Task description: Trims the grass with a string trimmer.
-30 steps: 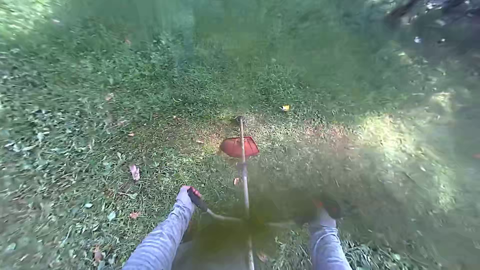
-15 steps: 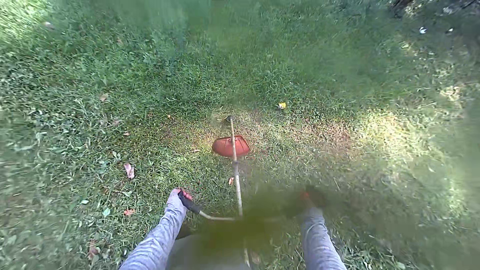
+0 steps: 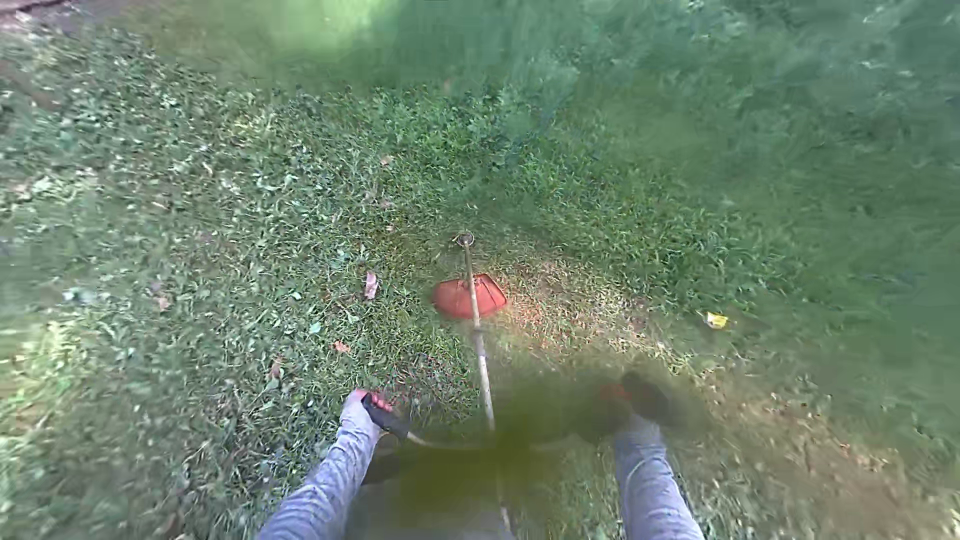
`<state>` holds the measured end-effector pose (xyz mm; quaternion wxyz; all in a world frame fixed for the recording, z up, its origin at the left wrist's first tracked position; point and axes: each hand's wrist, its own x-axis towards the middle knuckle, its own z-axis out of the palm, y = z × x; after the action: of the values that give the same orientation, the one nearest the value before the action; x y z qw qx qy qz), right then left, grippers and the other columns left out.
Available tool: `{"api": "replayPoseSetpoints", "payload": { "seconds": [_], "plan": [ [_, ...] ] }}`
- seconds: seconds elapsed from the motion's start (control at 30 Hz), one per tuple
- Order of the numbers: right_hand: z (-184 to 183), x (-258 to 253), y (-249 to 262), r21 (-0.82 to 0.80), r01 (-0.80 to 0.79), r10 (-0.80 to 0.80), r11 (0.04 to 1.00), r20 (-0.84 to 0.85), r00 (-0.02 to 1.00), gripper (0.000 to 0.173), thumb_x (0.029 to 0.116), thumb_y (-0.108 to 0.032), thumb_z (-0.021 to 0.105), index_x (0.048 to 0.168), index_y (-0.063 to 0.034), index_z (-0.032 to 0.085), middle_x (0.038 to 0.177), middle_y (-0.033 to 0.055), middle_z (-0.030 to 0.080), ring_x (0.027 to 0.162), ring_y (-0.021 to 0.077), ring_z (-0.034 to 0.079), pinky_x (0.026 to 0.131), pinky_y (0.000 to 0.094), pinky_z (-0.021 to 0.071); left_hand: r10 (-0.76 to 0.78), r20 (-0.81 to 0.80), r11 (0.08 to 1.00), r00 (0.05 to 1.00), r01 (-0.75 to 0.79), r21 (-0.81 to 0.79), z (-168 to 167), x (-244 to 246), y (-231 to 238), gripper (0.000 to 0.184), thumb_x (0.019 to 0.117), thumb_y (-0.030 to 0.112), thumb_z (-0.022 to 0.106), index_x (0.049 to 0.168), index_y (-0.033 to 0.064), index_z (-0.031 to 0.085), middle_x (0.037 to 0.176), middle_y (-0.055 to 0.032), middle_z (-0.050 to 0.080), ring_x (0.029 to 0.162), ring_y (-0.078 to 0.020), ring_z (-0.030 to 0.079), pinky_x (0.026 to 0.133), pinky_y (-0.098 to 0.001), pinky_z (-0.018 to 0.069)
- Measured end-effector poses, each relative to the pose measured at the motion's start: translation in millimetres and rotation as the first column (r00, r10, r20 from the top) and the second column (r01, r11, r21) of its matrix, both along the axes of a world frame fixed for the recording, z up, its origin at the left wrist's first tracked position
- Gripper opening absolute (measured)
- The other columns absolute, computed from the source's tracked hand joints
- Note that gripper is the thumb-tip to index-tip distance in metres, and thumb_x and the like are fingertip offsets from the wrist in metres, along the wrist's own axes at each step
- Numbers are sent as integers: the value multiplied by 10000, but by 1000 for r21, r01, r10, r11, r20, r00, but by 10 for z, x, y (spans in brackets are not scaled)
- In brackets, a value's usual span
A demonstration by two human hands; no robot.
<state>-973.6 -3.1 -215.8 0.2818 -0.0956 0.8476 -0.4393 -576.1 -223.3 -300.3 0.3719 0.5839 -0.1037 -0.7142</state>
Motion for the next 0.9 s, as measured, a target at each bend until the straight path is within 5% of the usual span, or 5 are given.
{"api": "replayPoseSetpoints", "payload": {
  "seconds": [0.07, 0.17, 0.47, 0.77, 0.9],
  "plan": [
    [375, 242, -593, 267, 136, -206, 954, 256, 944, 369, 1086, -19, 329, 1439, 85, 362, 1247, 201, 517, 986, 172, 525, 928, 291, 434, 82, 13, 996, 997, -82, 21, 11, 331, -25, 491, 1110, 352, 168, 758, 141, 437, 544, -13, 477, 495, -194, 537, 551, -403, 530],
    [-63, 462, -663, 3, 166, -165, 986, 130, 978, 293, 993, -10, 492, 1271, 79, 523, 916, 146, 599, 687, 137, 556, 646, 293, 520, 175, 23, 985, 984, -175, 5, -11, 805, 29, 492, 1104, 362, 166, 766, 141, 445, 549, -15, 483, 508, -199, 546, 566, -419, 535],
    [331, 1173, -998, -133, 140, -106, 981, 241, 965, 259, 1010, 29, 484, 1265, 56, 515, 817, 43, 560, 626, 70, 542, 625, 226, 519, 174, 48, 982, 984, -169, -85, 290, 1497, 288, 637, 1102, 436, 28, 774, 142, 488, 601, -27, 589, 606, -230, 656, 655, -440, 599],
    [229, 421, 112, -100, 215, -201, 972, 135, 970, 255, 1036, 24, 402, 1261, 140, 434, 892, 146, 550, 690, 95, 516, 687, 233, 503, -130, -120, 985, 984, 115, -126, 99, 400, 54, 562, 1108, 304, 63, 809, 130, 506, 616, 2, 573, 600, -178, 625, 666, -376, 589],
    [223, 169, 417, 32, 622, -611, 782, 232, 757, 253, 1055, -34, 376, 1288, 56, 417, 864, 77, 477, 636, 101, 490, 645, 265, 489, -304, -131, 951, 944, 292, -103, -32, -523, -219, 409, 1106, 171, 212, 834, 106, 509, 618, 6, 557, 566, -131, 592, 617, -305, 565]
  ]
}}
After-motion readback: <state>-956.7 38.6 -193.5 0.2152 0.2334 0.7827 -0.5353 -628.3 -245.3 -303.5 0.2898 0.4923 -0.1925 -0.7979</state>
